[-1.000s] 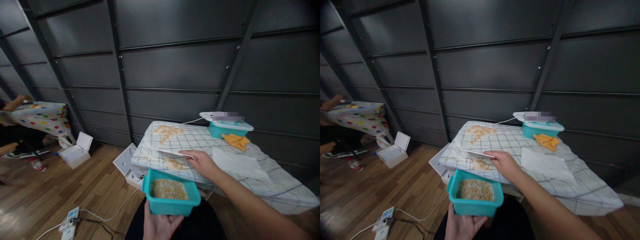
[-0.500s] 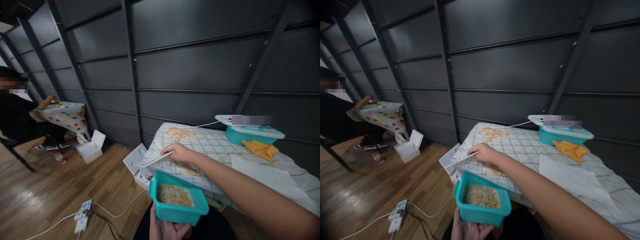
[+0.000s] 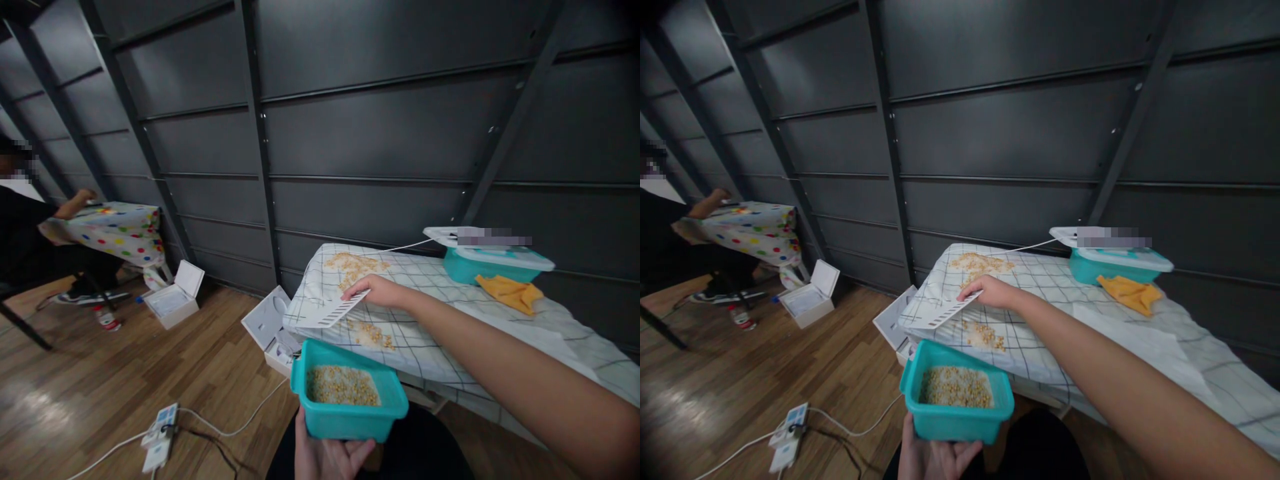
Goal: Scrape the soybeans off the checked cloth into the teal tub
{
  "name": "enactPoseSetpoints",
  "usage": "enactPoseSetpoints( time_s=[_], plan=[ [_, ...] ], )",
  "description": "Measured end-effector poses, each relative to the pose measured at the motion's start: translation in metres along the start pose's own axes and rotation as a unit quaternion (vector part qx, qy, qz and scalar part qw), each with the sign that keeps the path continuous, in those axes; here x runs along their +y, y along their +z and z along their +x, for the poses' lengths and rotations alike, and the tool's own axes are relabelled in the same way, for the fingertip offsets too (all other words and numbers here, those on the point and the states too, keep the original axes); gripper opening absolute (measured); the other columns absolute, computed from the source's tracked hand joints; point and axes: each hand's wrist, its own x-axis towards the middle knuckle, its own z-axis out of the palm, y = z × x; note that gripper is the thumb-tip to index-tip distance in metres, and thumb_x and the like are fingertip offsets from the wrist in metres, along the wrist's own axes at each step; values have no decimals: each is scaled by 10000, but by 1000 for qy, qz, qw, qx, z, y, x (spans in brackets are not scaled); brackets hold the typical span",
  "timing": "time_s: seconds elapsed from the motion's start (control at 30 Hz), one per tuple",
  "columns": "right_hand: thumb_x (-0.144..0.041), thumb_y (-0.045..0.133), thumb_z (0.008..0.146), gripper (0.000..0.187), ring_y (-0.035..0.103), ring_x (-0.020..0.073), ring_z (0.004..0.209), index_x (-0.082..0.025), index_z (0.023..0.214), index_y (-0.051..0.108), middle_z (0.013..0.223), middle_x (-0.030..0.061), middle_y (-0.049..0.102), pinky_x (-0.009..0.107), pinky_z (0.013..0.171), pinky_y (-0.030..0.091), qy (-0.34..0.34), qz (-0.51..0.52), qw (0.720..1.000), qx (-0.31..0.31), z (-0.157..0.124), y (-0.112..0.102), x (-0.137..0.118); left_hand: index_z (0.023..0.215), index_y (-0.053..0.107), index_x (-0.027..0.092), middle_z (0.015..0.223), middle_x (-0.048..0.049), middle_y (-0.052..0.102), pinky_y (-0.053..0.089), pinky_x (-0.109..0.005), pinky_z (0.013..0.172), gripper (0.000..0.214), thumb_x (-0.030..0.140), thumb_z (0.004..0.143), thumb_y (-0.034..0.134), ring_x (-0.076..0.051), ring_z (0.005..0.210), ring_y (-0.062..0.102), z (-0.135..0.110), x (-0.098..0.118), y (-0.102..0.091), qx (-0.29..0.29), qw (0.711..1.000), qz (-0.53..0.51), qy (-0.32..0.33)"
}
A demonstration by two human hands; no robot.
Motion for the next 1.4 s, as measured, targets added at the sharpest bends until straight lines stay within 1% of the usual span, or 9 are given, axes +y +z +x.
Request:
enactPoseSetpoints(
  time_s=[0.27, 0.47, 0.73, 0.93, 1.03, 1.13, 1.2, 1.3, 1.4],
  plan=[
    [-365, 638, 734, 245, 664, 216, 935, -212, 884, 757, 972, 39, 736, 335, 905, 464, 14, 20, 1000, -9, -12, -11, 9, 1214, 608, 222, 1312, -106, 578, 186, -529, 1090, 730, 740, 728, 437, -376, 1218, 492, -1, 0, 0, -10, 1000, 8, 10],
    [-380, 624, 743, 255, 651, 222, 983, -209, 879, 756, 950, 45, 738, 358, 945, 440, 35, 19, 999, -2, -22, -16, 7, 1247, 575, 161, 1321, -148, 561, 192, -526, 1092, 782, 732, 727, 452, -380, 1225, 486, -1, 3, -1, -9, 1000, 12, 10],
    [-369, 651, 724, 240, 592, 248, 1115, -208, 865, 760, 986, 65, 732, 380, 994, 407, 53, 46, 997, -22, -33, -20, -6, 1252, 558, 179, 1301, -154, 577, 213, -533, 1074, 844, 795, 697, 401, -397, 1211, 495, -4, 8, 15, 21, 1000, -1, -3],
    [-397, 632, 749, 219, 530, 253, 1195, -231, 817, 758, 988, 53, 732, 386, 995, 409, 41, 23, 998, -40, -55, -32, -30, 1371, 392, 122, 1278, -190, 584, 261, -526, 1049, 960, 797, 688, 410, -412, 1183, 513, 1, 4, 23, 66, 998, -17, -14],
    [-374, 596, 767, 233, 558, 259, 1160, -221, 851, 750, 1005, 60, 726, 397, 996, 403, 50, -9, 999, 18, -70, -36, -43, 1425, 280, 130, 1283, -193, 580, 271, -532, 1041, 1007, 785, 677, 445, -426, 1187, 504, 2, 3, 27, 75, 997, -32, -17],
    [-328, 546, 768, 279, 617, 255, 1056, -206, 946, 723, 1049, 66, 712, 389, 947, 437, 94, -72, 985, 125, -94, -32, -52, 1444, 226, 147, 1296, -190, 569, 275, -537, 1039, 1047, 785, 653, 477, -436, 1205, 482, 2, 3, 31, 72, 996, -50, -22],
    [-330, 502, 789, 323, 638, 254, 985, -196, 1010, 696, 1054, 75, 707, 369, 876, 466, 131, -139, 961, 198, -113, -22, -56, 1449, 209, 157, 1299, -191, 565, 275, -541, 1038, 1018, 781, 681, 448, -433, 1200, 487, 2, 3, 31, 76, 996, -48, -14],
    [-369, 420, 837, 362, 660, 268, 814, -169, 999, 675, 902, 104, 723, 350, 707, 473, 204, -249, 902, 286, -137, 2, -60, 1458, 178, 169, 1308, -193, 555, 277, -543, 1035, 978, 767, 721, 411, -425, 1186, 502, 4, 1, 28, 83, 996, -37, -9],
    [-357, 366, 854, 369, 648, 268, 680, -156, 907, 670, 731, 110, 704, 332, 600, 429, 255, -305, 860, 320, -147, 33, -65, 1463, 159, 179, 1332, -195, 531, 280, -543, 1032, 999, 774, 706, 423, -425, 1192, 497, 8, -2, 28, 78, 996, -40, -25]
  ],
)
